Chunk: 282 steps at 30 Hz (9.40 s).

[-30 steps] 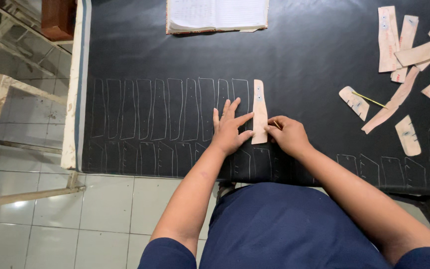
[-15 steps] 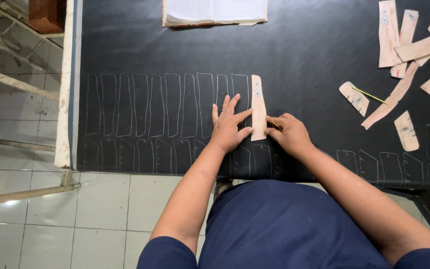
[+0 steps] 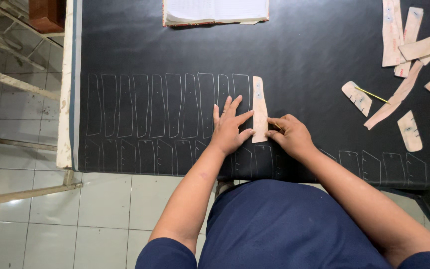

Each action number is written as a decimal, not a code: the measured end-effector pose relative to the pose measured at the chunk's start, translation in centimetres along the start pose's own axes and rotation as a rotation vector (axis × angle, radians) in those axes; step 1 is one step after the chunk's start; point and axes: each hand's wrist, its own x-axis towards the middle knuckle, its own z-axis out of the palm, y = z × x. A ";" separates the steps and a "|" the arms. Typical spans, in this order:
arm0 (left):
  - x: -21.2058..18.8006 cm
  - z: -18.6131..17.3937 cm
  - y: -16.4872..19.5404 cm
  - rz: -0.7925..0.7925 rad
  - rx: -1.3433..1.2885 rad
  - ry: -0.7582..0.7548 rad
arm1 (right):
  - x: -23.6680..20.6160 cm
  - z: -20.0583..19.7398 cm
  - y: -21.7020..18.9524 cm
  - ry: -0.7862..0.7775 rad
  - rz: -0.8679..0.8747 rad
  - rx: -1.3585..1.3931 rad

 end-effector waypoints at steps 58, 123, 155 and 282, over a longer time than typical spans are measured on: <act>1.6 6.7 5.8 0.119 0.257 0.100 | 13.9 -3.4 -3.0 0.127 -0.362 -0.218; 5.2 0.0 2.5 0.050 0.083 -0.142 | 1.3 -2.1 -2.4 -0.027 -0.427 -0.206; 3.2 2.4 3.2 0.117 0.265 0.003 | 9.3 -3.1 -1.5 0.256 -0.300 -0.095; 3.2 6.5 6.7 0.295 0.376 0.040 | 13.4 -5.8 0.7 0.124 -0.248 -0.213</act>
